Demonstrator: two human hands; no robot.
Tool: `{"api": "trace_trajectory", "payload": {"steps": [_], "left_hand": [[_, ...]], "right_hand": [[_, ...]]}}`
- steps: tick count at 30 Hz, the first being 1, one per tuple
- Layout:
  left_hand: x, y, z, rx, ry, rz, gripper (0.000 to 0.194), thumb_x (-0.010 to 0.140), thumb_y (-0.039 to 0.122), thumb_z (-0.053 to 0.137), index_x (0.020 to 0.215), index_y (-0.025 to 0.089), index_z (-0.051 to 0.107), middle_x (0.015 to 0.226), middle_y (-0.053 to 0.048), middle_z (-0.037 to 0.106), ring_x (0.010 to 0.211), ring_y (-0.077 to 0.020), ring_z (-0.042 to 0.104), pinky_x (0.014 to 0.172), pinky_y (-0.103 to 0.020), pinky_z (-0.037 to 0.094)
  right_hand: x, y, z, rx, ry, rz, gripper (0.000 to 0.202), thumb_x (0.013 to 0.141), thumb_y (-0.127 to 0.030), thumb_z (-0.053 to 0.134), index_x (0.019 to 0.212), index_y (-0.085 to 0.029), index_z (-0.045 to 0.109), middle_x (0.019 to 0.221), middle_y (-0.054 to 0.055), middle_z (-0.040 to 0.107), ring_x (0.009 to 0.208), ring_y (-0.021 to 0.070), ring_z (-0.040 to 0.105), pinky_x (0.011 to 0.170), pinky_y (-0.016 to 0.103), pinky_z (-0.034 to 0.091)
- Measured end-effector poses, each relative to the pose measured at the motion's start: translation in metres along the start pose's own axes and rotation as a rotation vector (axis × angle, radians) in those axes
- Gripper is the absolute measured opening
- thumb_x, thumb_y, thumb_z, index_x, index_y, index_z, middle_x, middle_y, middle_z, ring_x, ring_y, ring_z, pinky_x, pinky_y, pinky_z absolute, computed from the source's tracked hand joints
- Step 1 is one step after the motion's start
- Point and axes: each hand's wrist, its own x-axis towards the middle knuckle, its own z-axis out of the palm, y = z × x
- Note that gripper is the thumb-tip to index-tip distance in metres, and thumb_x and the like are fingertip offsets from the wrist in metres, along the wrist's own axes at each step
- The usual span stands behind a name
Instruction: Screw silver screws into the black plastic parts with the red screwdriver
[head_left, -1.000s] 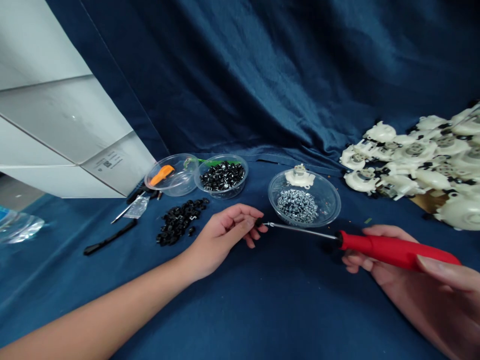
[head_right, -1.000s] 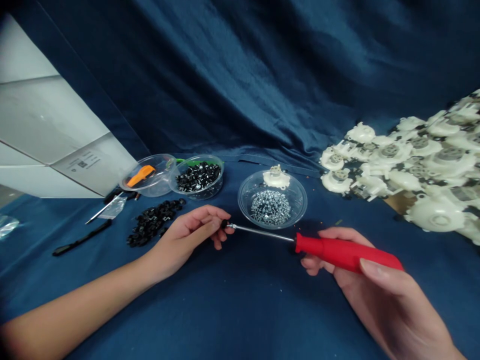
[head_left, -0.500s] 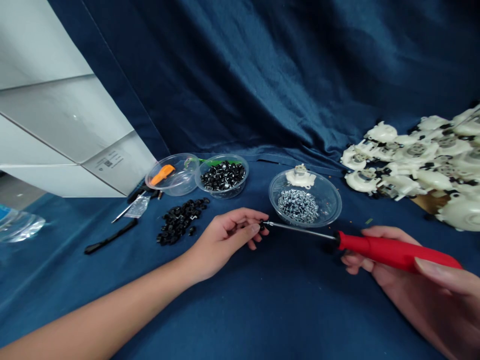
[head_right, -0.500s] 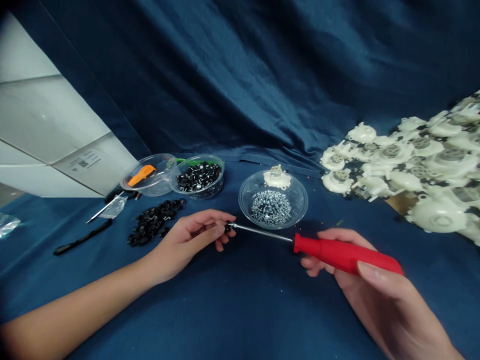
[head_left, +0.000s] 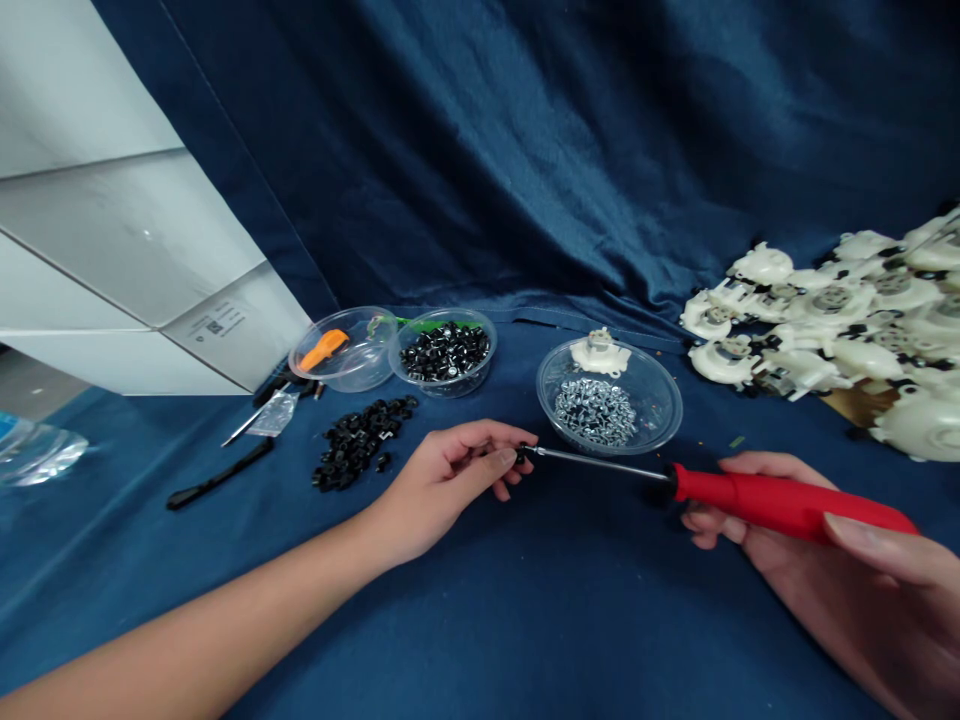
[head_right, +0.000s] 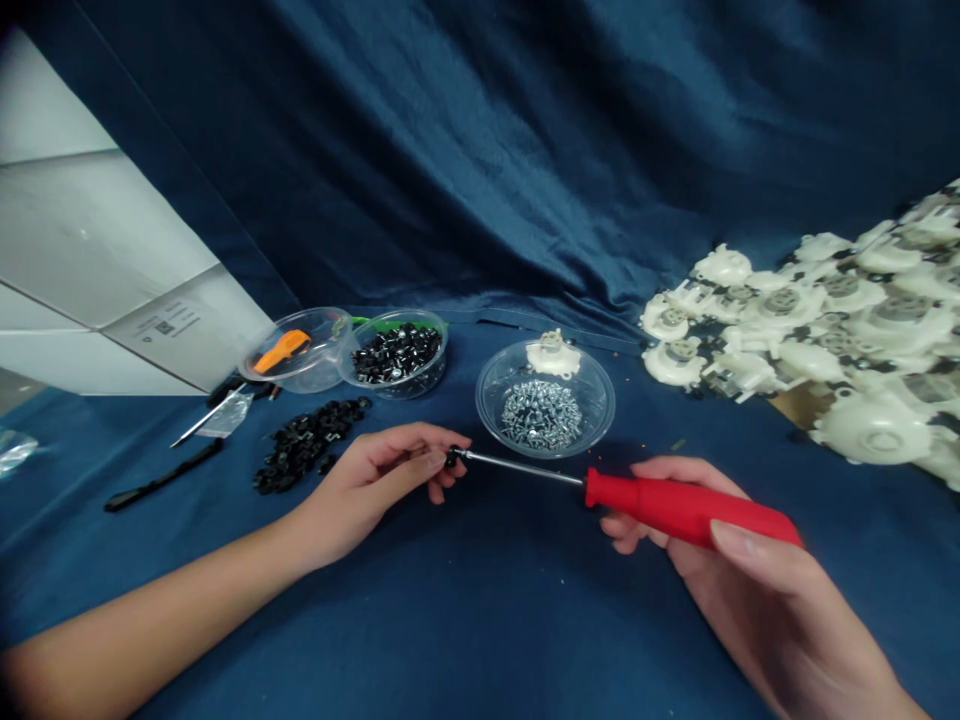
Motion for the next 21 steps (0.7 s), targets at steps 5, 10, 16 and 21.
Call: {"api": "trace_trajectory", "payload": {"steps": [5, 10, 16, 21], "left_hand": [[0.001, 0.000, 0.001, 0.003, 0.008, 0.000, 0.026, 0.107, 0.031, 0.068, 0.125, 0.017, 0.079, 0.101, -0.009, 0.078, 0.089, -0.0173, 0.071, 0.077, -0.027, 0.061], [0.001, 0.001, 0.001, -0.008, 0.010, 0.001, 0.025, 0.107, 0.031, 0.067, 0.124, 0.017, 0.080, 0.100, -0.009, 0.078, 0.088, -0.0165, 0.070, 0.076, -0.026, 0.061], [-0.001, 0.000, 0.000, 0.006, 0.006, 0.001, 0.026, 0.107, 0.031, 0.068, 0.124, 0.017, 0.080, 0.100, -0.009, 0.078, 0.089, -0.0171, 0.070, 0.076, -0.026, 0.061], [-0.001, 0.002, 0.002, 0.032, 0.013, -0.004, 0.026, 0.106, 0.032, 0.069, 0.123, 0.016, 0.080, 0.099, -0.009, 0.078, 0.088, -0.0169, 0.070, 0.074, -0.026, 0.061]], "right_hand": [[-0.003, 0.006, -0.016, 0.098, -0.090, 0.037, 0.049, 0.097, -0.057, 0.059, 0.129, -0.025, 0.079, 0.126, 0.018, 0.077, 0.106, 0.0411, 0.077, 0.101, 0.060, 0.061], [-0.005, 0.007, -0.019, 0.113, -0.112, 0.020, 0.049, 0.100, -0.052, 0.055, 0.133, -0.023, 0.077, 0.128, 0.020, 0.075, 0.107, 0.0410, 0.076, 0.099, 0.055, 0.063], [-0.005, 0.007, -0.018, 0.130, -0.103, 0.025, 0.050, 0.100, -0.052, 0.054, 0.133, -0.021, 0.077, 0.129, 0.020, 0.074, 0.108, 0.0402, 0.076, 0.099, 0.052, 0.063], [-0.005, 0.005, -0.013, 0.116, -0.104, 0.027, 0.050, 0.100, -0.054, 0.056, 0.131, -0.022, 0.078, 0.125, 0.020, 0.076, 0.105, 0.0390, 0.077, 0.099, 0.053, 0.063]]}}
